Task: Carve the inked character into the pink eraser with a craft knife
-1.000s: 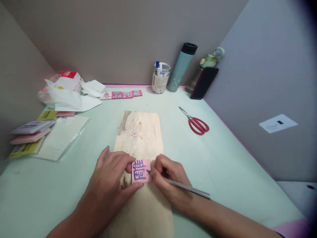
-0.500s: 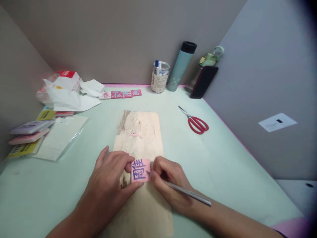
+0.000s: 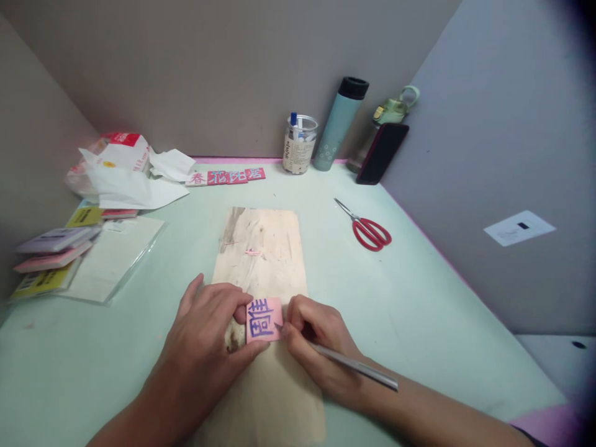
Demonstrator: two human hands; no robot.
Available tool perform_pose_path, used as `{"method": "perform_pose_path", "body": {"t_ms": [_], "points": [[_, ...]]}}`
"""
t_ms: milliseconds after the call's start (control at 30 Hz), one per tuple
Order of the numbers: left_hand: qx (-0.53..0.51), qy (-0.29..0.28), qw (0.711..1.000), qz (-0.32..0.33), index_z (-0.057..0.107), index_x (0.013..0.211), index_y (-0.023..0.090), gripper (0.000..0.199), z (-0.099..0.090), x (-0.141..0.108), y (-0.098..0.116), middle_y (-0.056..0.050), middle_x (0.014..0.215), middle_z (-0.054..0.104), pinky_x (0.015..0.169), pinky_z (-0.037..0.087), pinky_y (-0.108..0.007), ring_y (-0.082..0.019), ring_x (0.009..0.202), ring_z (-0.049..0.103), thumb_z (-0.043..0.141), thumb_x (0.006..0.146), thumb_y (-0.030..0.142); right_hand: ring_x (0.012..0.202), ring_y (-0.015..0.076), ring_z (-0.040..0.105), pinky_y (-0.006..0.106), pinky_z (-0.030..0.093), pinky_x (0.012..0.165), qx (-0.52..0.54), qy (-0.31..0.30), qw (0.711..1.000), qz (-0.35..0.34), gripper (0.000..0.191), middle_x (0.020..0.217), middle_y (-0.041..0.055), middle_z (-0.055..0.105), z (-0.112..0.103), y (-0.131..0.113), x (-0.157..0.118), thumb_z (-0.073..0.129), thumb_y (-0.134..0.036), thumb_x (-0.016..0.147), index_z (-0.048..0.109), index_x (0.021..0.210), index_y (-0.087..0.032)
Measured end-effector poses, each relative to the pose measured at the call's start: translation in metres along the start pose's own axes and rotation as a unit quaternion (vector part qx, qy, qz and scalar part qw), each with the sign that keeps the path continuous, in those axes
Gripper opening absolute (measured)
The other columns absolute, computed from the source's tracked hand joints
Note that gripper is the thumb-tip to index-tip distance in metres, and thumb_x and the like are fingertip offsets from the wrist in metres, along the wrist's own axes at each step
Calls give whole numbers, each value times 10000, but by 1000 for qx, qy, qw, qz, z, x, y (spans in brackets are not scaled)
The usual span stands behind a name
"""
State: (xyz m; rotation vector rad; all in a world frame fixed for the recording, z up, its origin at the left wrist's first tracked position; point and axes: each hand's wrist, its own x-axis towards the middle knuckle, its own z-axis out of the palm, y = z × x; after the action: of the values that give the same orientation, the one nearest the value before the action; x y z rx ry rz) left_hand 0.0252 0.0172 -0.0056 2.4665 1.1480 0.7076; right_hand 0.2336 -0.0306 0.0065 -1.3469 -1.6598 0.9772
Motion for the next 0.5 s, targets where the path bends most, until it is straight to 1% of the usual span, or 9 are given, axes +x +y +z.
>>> {"method": "perform_pose_path", "body": {"t_ms": [300, 500], "points": [[11, -7, 1000, 3, 497, 1119, 245, 393, -1, 1, 1, -4, 924, 622, 1157, 250, -629, -285, 1017, 633, 772, 848, 318, 580, 97, 367, 238, 281, 542, -3, -1, 1000, -6, 253, 667, -65, 408, -1, 0, -2, 500, -122, 873, 335, 712, -227], [7, -10, 1000, 5, 504, 1125, 252, 395, 0, 1, -1, -7, 933, 632, 1155, 251, -633, -285, 1020, 630, 772, 852, 350, 569, 99, 365, 242, 279, 538, -7, 0, 1000, -7, 244, 657, -62, 411, 1, -2, -2, 486, -123, 864, 334, 703, -228]]}}
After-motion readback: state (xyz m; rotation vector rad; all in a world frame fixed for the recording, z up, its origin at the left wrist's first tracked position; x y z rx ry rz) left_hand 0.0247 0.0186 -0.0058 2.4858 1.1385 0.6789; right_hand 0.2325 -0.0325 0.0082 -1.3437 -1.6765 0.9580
